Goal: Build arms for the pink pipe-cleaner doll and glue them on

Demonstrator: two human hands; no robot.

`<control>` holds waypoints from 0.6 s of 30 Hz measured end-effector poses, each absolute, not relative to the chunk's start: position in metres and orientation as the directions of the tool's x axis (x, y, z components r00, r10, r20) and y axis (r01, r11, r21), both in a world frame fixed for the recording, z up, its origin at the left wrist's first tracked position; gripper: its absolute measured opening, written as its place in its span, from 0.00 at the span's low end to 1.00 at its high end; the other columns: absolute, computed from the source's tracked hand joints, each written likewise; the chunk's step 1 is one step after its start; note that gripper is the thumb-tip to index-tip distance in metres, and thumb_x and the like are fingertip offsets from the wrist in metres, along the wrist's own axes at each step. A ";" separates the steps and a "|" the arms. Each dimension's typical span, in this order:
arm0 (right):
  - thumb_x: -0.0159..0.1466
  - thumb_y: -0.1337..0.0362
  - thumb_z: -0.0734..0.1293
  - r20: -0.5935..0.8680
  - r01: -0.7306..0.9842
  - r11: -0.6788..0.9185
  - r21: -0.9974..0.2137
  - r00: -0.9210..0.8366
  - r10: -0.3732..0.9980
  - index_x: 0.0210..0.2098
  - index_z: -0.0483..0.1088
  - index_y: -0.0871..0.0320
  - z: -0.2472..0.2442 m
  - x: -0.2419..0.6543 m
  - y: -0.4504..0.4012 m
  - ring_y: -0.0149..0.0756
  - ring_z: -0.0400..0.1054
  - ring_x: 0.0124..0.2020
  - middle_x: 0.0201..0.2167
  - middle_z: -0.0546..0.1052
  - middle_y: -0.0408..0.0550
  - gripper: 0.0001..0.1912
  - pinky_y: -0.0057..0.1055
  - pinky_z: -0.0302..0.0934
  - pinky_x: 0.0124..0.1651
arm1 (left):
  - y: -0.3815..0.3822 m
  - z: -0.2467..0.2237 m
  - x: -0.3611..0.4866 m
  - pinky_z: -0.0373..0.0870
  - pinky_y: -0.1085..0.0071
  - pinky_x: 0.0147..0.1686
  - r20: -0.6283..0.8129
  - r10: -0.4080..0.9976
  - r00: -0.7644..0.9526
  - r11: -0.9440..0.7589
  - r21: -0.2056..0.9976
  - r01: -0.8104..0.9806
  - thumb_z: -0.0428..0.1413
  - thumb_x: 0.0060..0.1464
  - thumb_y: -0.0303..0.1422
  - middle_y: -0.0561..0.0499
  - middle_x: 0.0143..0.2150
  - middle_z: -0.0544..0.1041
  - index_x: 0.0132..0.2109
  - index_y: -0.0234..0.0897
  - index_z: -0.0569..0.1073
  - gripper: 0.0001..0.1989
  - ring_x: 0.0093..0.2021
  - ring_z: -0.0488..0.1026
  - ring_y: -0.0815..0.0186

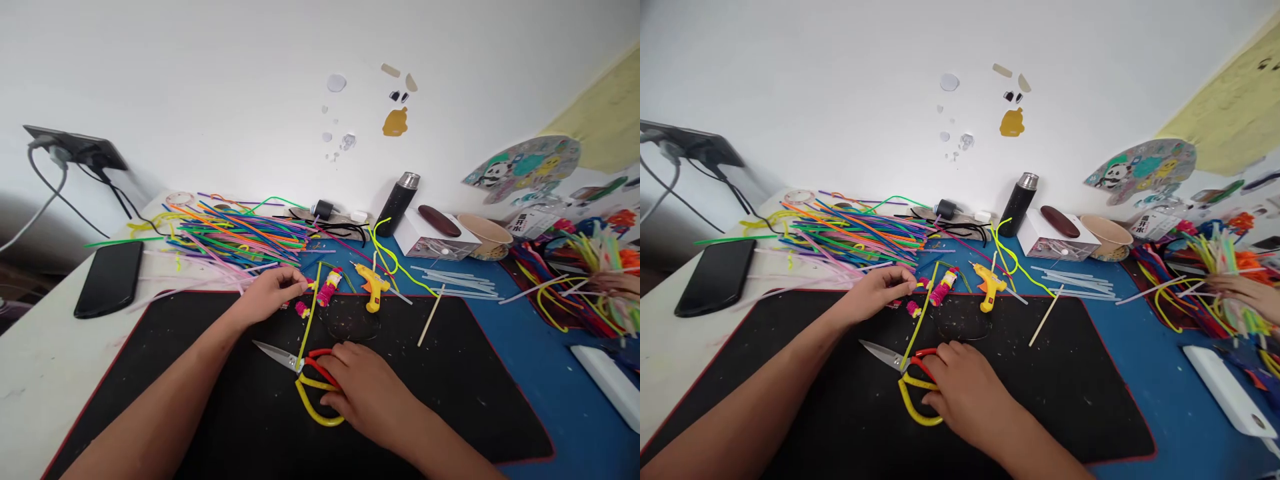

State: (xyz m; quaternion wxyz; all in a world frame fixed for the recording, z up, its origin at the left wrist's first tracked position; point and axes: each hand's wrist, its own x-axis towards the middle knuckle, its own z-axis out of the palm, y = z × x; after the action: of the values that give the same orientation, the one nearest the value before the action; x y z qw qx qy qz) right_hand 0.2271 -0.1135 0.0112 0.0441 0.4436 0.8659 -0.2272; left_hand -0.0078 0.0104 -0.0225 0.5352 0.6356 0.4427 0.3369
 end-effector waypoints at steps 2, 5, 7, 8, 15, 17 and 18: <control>0.68 0.62 0.74 -0.299 0.796 0.512 -0.324 -0.599 0.743 0.58 0.74 0.60 0.007 0.224 -0.116 0.50 0.76 0.48 0.49 0.80 0.53 0.20 0.43 0.67 0.52 | 0.011 -0.025 -0.008 0.65 0.74 0.27 -0.035 0.923 0.382 -0.046 0.978 0.201 0.62 0.58 0.47 0.54 0.31 0.73 0.35 0.37 0.75 0.16 0.27 0.67 0.69; 0.71 0.65 0.71 -0.328 0.799 0.514 -0.312 -0.598 0.732 0.61 0.72 0.59 0.008 0.220 -0.116 0.48 0.78 0.47 0.51 0.80 0.54 0.20 0.40 0.69 0.49 | 0.011 -0.028 -0.008 0.64 0.73 0.29 -0.015 0.920 0.391 -0.066 0.979 0.193 0.61 0.59 0.47 0.54 0.29 0.73 0.35 0.37 0.76 0.16 0.28 0.68 0.68; 0.71 0.66 0.70 -0.353 0.799 0.505 -0.325 -0.598 0.719 0.61 0.71 0.58 0.012 0.220 -0.114 0.48 0.79 0.47 0.52 0.80 0.53 0.20 0.38 0.69 0.46 | 0.012 -0.028 -0.008 0.64 0.72 0.29 -0.015 0.918 0.397 -0.065 0.980 0.189 0.61 0.59 0.47 0.54 0.29 0.73 0.35 0.37 0.76 0.17 0.28 0.68 0.68; 0.71 0.66 0.70 -0.368 0.799 0.498 -0.337 -0.599 0.711 0.60 0.72 0.57 0.015 0.220 -0.113 0.47 0.79 0.46 0.51 0.80 0.52 0.19 0.38 0.69 0.45 | 0.012 -0.028 -0.008 0.64 0.72 0.28 -0.020 0.918 0.397 -0.060 0.980 0.187 0.62 0.59 0.47 0.54 0.29 0.73 0.35 0.37 0.76 0.17 0.28 0.68 0.68; 0.70 0.65 0.69 -0.395 0.798 0.494 -0.344 -0.601 0.695 0.56 0.73 0.55 0.021 0.217 -0.118 0.45 0.78 0.42 0.49 0.80 0.51 0.15 0.36 0.68 0.42 | 0.012 -0.028 -0.010 0.61 0.73 0.25 -0.043 0.915 0.400 -0.034 0.982 0.183 0.61 0.59 0.47 0.54 0.29 0.72 0.35 0.37 0.75 0.17 0.25 0.65 0.69; 0.70 0.65 0.69 -0.394 0.787 0.520 -0.331 -0.616 0.682 0.58 0.72 0.56 0.018 0.216 -0.121 0.45 0.78 0.42 0.50 0.79 0.53 0.17 0.36 0.67 0.42 | 0.012 -0.027 -0.009 0.61 0.74 0.25 -0.042 0.911 0.410 -0.039 0.981 0.188 0.62 0.59 0.47 0.54 0.29 0.72 0.35 0.37 0.75 0.17 0.26 0.65 0.70; 0.70 0.66 0.68 -0.393 0.782 0.532 -0.325 -0.623 0.676 0.58 0.72 0.57 0.016 0.215 -0.123 0.45 0.77 0.42 0.51 0.79 0.54 0.18 0.35 0.67 0.41 | 0.012 -0.027 -0.009 0.61 0.74 0.25 -0.041 0.910 0.413 -0.042 0.981 0.190 0.62 0.58 0.47 0.54 0.29 0.72 0.35 0.36 0.75 0.17 0.26 0.65 0.70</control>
State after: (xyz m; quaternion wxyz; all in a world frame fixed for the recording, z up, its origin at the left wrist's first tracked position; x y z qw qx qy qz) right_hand 0.2148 -0.1225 0.0162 0.1101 0.4200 0.8681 -0.2405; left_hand -0.0090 0.0121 -0.0267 0.5434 0.6412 0.4288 0.3313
